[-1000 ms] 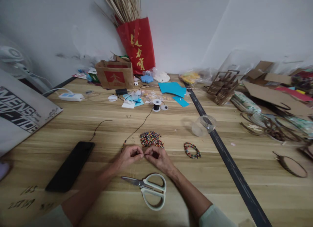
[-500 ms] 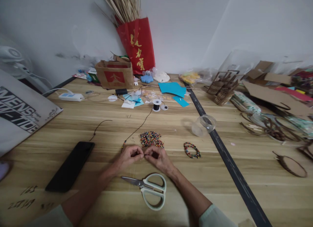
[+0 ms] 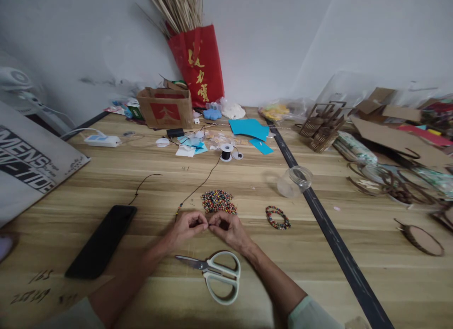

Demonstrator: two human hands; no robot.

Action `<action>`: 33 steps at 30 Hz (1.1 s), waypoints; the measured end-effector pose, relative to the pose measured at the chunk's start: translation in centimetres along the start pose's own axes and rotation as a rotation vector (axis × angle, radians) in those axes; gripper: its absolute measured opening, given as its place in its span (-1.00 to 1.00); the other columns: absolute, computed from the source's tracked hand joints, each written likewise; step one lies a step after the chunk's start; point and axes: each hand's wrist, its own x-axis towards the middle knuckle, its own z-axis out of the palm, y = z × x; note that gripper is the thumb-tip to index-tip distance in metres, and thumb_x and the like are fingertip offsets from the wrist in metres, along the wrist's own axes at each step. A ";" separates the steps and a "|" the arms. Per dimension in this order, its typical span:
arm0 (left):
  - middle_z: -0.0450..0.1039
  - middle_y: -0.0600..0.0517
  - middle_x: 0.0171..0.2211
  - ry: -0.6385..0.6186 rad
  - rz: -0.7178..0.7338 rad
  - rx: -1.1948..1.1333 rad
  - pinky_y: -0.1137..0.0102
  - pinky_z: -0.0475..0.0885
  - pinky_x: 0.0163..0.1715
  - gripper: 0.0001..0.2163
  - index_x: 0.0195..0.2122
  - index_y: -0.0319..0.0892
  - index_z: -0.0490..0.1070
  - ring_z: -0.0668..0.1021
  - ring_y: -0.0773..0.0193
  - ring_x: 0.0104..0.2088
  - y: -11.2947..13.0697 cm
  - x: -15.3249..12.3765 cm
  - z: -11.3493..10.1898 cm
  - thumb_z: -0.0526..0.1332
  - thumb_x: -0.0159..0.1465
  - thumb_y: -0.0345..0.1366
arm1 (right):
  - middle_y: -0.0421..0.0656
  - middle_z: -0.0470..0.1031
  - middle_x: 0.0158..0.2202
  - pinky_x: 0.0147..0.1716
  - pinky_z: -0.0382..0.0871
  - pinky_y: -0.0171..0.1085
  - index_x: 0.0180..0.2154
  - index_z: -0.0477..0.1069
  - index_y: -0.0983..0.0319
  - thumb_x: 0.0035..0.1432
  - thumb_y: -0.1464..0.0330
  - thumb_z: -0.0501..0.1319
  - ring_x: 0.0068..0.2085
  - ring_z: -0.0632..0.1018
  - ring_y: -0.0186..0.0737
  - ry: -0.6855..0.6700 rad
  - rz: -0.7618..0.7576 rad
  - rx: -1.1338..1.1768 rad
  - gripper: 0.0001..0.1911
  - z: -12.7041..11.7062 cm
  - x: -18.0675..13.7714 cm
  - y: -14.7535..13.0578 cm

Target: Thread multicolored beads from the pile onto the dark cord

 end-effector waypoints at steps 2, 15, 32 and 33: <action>0.34 0.07 -0.55 -0.004 0.003 -0.003 0.51 0.23 -0.51 -0.88 -0.50 -0.26 0.41 0.36 0.37 -0.49 -0.1 0.0 0.0 0.22 0.08 -0.30 | -0.25 0.34 -0.51 -0.49 0.15 -0.38 -0.39 0.40 0.28 0.10 0.19 0.27 -0.48 0.32 -0.38 -0.001 0.002 0.000 -0.73 0.0 0.0 0.0; 0.36 0.06 -0.55 -0.011 -0.001 0.013 0.50 0.23 -0.49 -0.86 -0.49 -0.26 0.42 0.38 0.35 -0.49 0.0 -0.1 0.0 0.22 0.09 -0.27 | -0.23 0.36 -0.50 -0.49 0.18 -0.37 -0.38 0.41 0.28 0.08 0.17 0.29 -0.48 0.34 -0.37 0.013 -0.004 0.011 -0.72 0.1 0.0 0.1; 0.53 0.00 -0.49 -0.065 -0.018 -0.031 0.46 0.36 -0.40 -0.86 -0.39 -0.27 0.52 0.50 0.31 -0.44 -0.3 0.0 -0.6 0.24 0.12 -0.30 | -0.23 0.35 -0.51 -0.48 0.19 -0.36 -0.40 0.40 0.28 0.10 0.16 0.28 -0.47 0.34 -0.37 0.021 -0.021 0.008 -0.70 0.1 0.0 -0.1; 0.54 -0.01 -0.48 -0.066 -0.024 -0.034 0.46 0.37 -0.39 -0.85 -0.38 -0.27 0.53 0.51 0.30 -0.44 -0.3 0.0 -0.6 0.24 0.12 -0.29 | -0.23 0.35 -0.51 -0.48 0.19 -0.36 -0.40 0.39 0.28 0.10 0.16 0.28 -0.47 0.34 -0.37 0.021 -0.026 0.008 -0.70 0.1 0.0 -0.1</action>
